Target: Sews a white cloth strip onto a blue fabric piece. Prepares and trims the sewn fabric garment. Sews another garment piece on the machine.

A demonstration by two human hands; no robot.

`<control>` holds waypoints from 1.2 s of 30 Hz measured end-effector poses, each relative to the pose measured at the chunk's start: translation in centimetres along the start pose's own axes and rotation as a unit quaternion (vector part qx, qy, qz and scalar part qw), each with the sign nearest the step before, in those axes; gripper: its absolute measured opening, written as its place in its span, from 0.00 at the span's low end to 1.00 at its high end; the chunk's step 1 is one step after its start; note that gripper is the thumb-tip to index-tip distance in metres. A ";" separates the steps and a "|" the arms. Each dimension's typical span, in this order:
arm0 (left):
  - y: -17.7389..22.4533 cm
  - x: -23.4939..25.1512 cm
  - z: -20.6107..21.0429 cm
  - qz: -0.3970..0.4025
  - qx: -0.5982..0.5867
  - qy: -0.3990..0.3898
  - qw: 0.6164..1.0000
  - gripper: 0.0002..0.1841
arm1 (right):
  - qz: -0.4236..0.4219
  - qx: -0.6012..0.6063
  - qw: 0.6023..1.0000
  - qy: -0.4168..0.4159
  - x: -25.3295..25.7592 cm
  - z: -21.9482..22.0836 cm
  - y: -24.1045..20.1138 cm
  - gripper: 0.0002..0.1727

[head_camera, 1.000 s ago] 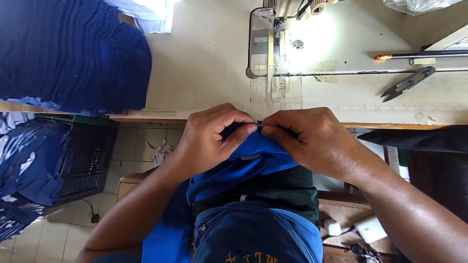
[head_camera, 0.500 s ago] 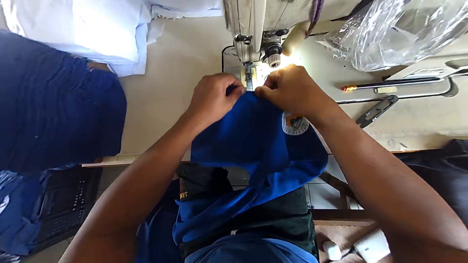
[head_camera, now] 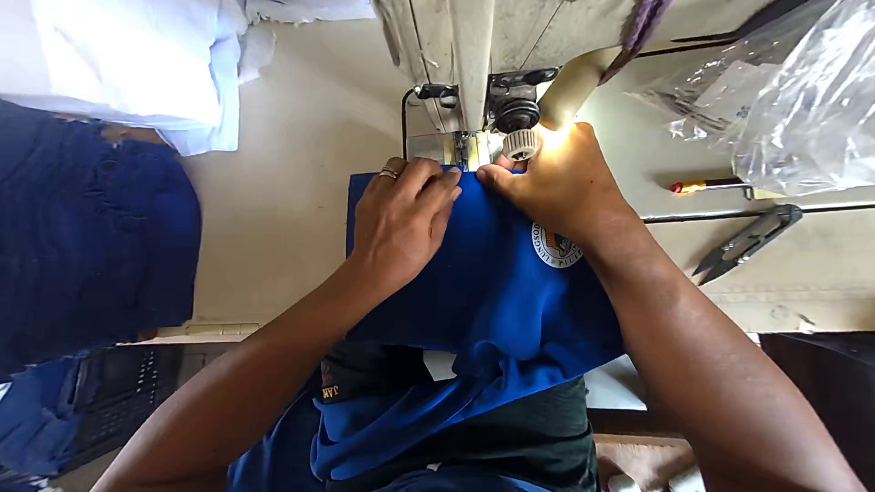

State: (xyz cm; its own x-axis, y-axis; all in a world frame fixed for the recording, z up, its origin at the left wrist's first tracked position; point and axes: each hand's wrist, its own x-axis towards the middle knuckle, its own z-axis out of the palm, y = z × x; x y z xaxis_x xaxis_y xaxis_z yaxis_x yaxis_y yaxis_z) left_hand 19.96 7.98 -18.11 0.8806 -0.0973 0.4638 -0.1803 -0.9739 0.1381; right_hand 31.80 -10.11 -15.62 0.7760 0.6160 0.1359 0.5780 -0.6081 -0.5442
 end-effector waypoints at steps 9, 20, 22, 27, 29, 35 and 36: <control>-0.8 0.5 0.5 -0.027 -0.038 0.027 0.999 0.13 | 0.013 -0.004 0.999 0.035 0.2 0.4 0.1 0.20; -1.3 0.8 0.7 -0.031 -0.071 0.034 0.996 0.12 | 0.024 0.009 0.999 0.040 0.4 0.4 0.2 0.20; -1.4 0.9 0.8 -0.031 -0.076 0.037 0.996 0.12 | 0.030 0.014 0.999 0.035 0.4 0.4 0.2 0.20; -1.6 1.0 0.7 -0.031 -0.082 0.031 0.996 0.12 | 0.034 0.024 0.998 0.047 0.4 0.5 0.2 0.19; -1.5 1.0 0.7 -0.029 -0.081 0.031 0.996 0.12 | 0.033 0.023 0.998 0.046 0.4 0.5 0.2 0.19; -1.5 1.2 0.8 -0.027 -0.069 0.031 0.997 0.12 | 0.036 0.020 0.998 0.056 0.5 0.7 0.2 0.21; -1.5 1.2 0.8 -0.027 -0.069 0.031 0.997 0.12 | 0.039 0.021 0.997 0.055 0.6 0.7 0.2 0.21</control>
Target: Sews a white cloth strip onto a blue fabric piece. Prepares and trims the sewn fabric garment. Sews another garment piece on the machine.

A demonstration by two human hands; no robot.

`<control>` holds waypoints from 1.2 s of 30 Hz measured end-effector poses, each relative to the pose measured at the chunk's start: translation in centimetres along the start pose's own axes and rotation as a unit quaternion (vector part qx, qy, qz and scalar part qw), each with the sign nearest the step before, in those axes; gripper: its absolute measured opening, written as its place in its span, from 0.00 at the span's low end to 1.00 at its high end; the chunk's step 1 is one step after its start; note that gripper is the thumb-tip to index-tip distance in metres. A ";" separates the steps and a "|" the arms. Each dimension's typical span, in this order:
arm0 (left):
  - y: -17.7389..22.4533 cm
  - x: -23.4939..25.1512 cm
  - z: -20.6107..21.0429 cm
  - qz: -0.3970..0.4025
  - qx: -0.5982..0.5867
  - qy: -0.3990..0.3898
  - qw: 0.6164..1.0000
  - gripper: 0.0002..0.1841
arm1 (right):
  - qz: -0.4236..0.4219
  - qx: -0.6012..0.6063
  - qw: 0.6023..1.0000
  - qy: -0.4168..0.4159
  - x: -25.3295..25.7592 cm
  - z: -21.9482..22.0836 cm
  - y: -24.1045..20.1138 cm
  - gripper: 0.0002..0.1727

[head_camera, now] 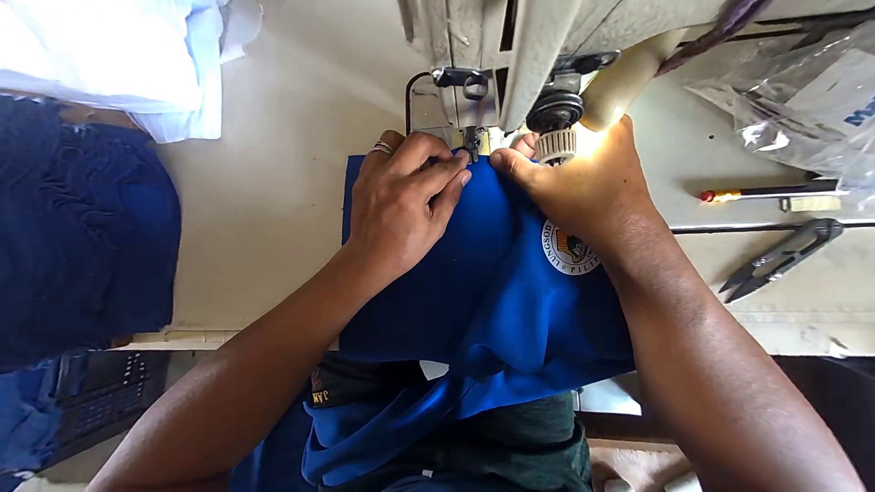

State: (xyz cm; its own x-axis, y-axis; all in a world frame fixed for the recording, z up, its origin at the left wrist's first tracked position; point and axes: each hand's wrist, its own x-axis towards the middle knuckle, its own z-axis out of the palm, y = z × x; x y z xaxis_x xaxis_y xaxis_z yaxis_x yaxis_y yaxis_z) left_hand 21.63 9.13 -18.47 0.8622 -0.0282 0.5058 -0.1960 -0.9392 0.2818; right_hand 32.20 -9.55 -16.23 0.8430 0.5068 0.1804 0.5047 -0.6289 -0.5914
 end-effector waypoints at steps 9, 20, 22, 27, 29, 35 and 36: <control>-0.3 0.3 0.0 -0.001 -0.006 -0.010 1.000 0.12 | 0.019 0.019 1.000 -0.005 0.1 0.0 0.0 0.21; -0.4 0.3 0.1 0.000 -0.014 -0.008 1.000 0.12 | 0.019 0.021 1.000 -0.008 0.2 0.0 0.1 0.21; -0.4 0.3 0.1 0.000 -0.016 -0.008 1.000 0.12 | 0.025 0.020 0.999 -0.011 0.2 0.0 0.1 0.21; -0.5 0.4 0.2 -0.001 -0.015 -0.001 1.000 0.12 | 0.042 0.031 0.999 -0.009 0.2 0.1 0.1 0.20; -0.5 0.4 0.2 -0.001 -0.013 -0.001 1.000 0.12 | 0.037 0.034 0.999 -0.003 0.2 0.2 0.1 0.19; -0.3 0.4 0.1 -0.003 -0.003 -0.002 1.000 0.12 | 0.006 0.023 1.000 -0.009 0.4 0.1 0.3 0.22; 0.5 0.3 -0.3 -0.022 0.021 -0.018 0.999 0.14 | -0.015 0.026 0.999 -0.015 0.5 -0.1 0.5 0.22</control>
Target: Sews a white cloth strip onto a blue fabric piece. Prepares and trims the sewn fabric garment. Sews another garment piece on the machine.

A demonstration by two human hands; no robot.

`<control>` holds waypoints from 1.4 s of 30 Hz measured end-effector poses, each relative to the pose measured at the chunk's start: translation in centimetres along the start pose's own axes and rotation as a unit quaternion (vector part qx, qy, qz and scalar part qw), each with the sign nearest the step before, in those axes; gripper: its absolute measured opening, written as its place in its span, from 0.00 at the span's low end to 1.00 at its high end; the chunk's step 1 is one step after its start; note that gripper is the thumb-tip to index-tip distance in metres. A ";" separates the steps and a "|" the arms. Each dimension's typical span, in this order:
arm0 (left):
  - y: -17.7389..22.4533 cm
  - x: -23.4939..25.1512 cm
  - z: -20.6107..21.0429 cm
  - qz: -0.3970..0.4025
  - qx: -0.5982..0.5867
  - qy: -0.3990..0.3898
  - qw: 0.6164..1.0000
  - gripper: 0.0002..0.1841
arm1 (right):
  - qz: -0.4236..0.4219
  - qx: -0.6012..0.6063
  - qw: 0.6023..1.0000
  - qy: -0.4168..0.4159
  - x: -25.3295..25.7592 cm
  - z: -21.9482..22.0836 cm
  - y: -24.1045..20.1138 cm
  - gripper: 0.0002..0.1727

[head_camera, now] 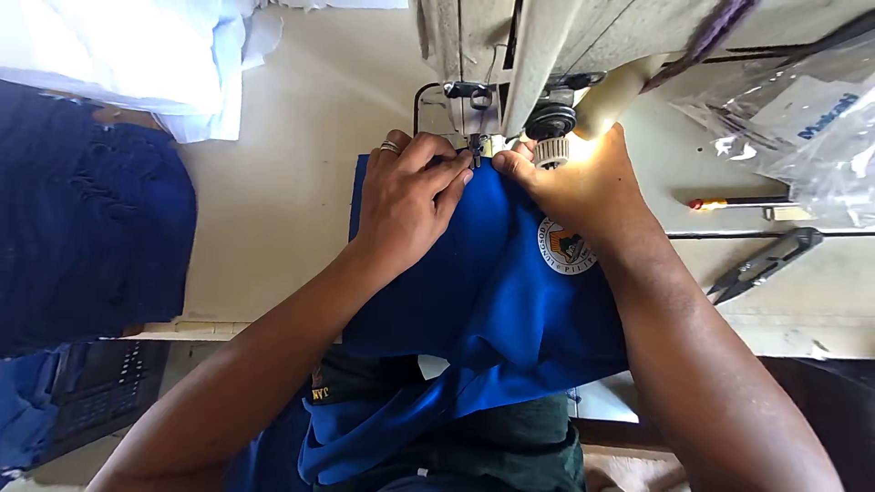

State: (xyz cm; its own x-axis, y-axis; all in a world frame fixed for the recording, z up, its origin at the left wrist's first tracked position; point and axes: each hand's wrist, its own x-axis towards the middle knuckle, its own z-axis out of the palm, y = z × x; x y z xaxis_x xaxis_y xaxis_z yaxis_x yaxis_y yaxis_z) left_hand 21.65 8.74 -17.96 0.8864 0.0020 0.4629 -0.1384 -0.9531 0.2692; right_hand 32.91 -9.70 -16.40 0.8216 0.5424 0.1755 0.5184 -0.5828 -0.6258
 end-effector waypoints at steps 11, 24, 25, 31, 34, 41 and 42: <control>-8.6 3.9 -2.4 0.225 -0.029 -0.128 0.965 0.22 | 0.200 0.371 0.894 -0.151 -8.0 -0.6 -5.3 0.07; -10.5 -1.5 -8.1 0.030 0.071 -0.167 0.983 0.40 | 0.237 0.401 0.882 -0.073 -8.6 2.4 -7.5 0.08; -9.7 -1.0 -9.1 0.022 0.101 -0.149 0.983 0.37 | 0.232 0.388 0.890 -0.067 -8.6 2.7 -7.6 0.08; 8.4 -12.7 -6.9 -0.180 -0.110 -0.032 0.977 0.29 | 0.211 0.365 0.906 -0.039 -8.6 3.2 -7.6 0.11; 6.9 -14.2 -4.4 -0.132 -0.094 0.009 0.987 0.32 | 0.186 0.339 0.922 -0.026 -10.1 2.6 -7.6 0.13; 3.8 -12.6 -5.4 -0.139 -0.149 0.046 0.978 0.12 | 0.106 0.247 0.961 0.060 -15.7 1.9 -6.7 0.09; 3.7 -12.2 -5.9 -0.179 -0.161 0.040 0.970 0.14 | 0.094 0.239 0.964 0.069 -16.0 2.1 -6.8 0.09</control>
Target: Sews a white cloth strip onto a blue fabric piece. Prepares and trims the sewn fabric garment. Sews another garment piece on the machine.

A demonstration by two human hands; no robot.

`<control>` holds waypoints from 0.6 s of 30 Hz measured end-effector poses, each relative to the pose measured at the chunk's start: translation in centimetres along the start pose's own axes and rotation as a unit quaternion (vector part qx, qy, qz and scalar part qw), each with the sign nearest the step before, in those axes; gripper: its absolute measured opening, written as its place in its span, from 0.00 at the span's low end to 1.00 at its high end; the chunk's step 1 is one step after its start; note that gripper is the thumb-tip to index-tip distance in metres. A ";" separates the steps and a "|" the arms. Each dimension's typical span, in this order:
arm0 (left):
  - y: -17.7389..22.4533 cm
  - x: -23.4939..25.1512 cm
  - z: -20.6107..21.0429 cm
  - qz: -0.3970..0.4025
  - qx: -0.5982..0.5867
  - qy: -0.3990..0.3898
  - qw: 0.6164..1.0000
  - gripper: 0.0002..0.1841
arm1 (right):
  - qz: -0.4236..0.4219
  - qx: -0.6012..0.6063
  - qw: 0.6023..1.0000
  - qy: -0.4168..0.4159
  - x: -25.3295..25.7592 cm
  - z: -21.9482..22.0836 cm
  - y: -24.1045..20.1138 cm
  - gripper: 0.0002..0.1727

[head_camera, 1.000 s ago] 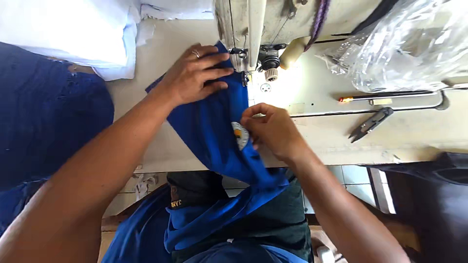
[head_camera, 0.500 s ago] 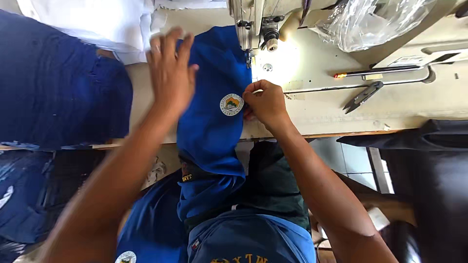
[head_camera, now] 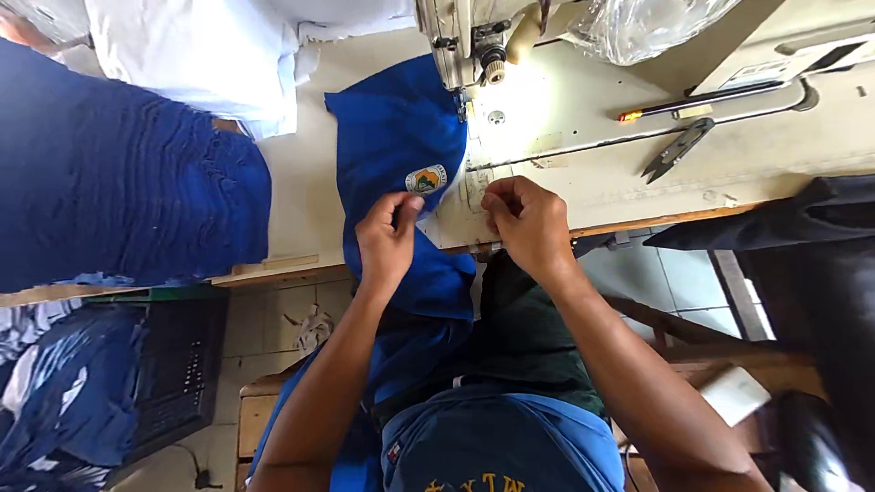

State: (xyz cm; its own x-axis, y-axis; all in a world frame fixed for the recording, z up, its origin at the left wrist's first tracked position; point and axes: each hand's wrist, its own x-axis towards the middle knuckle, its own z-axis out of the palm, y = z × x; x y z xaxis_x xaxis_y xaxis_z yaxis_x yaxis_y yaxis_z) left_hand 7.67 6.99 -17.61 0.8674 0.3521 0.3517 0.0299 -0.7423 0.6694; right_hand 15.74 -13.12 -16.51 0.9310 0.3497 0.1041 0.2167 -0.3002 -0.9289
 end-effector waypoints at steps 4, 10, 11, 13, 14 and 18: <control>-0.5 2.0 -0.4 -0.070 -0.024 0.052 0.996 0.18 | -0.067 -0.049 0.996 0.009 -0.9 1.7 -0.9 0.09; -0.6 2.4 0.1 -0.009 -0.057 0.059 0.997 0.16 | -0.075 -0.096 0.992 -0.005 -0.2 4.9 -2.1 0.21; -0.7 2.3 0.2 0.006 -0.059 0.058 0.997 0.15 | -0.065 -0.112 0.992 -0.008 0.1 5.4 -2.3 0.21; -0.8 2.3 0.4 0.036 -0.056 0.059 0.996 0.15 | -0.048 -0.144 0.988 0.011 1.0 6.3 -2.3 0.15; -1.0 2.4 0.5 0.052 -0.054 0.058 0.995 0.15 | -0.042 -0.152 0.987 0.023 1.4 6.5 -2.2 0.12; -2.2 3.0 -0.3 0.155 -0.088 0.001 0.984 0.19 | -0.035 -0.085 0.995 0.026 1.6 5.2 -2.0 0.10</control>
State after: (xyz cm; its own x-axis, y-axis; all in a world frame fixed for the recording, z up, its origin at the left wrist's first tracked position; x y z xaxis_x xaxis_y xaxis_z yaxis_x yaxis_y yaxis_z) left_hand 10.07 9.88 -17.86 0.8198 0.1254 0.5588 -0.3229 -0.7046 0.6318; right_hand 15.30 -7.35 -16.36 0.9247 0.3305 0.1891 0.3243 -0.4231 -0.8461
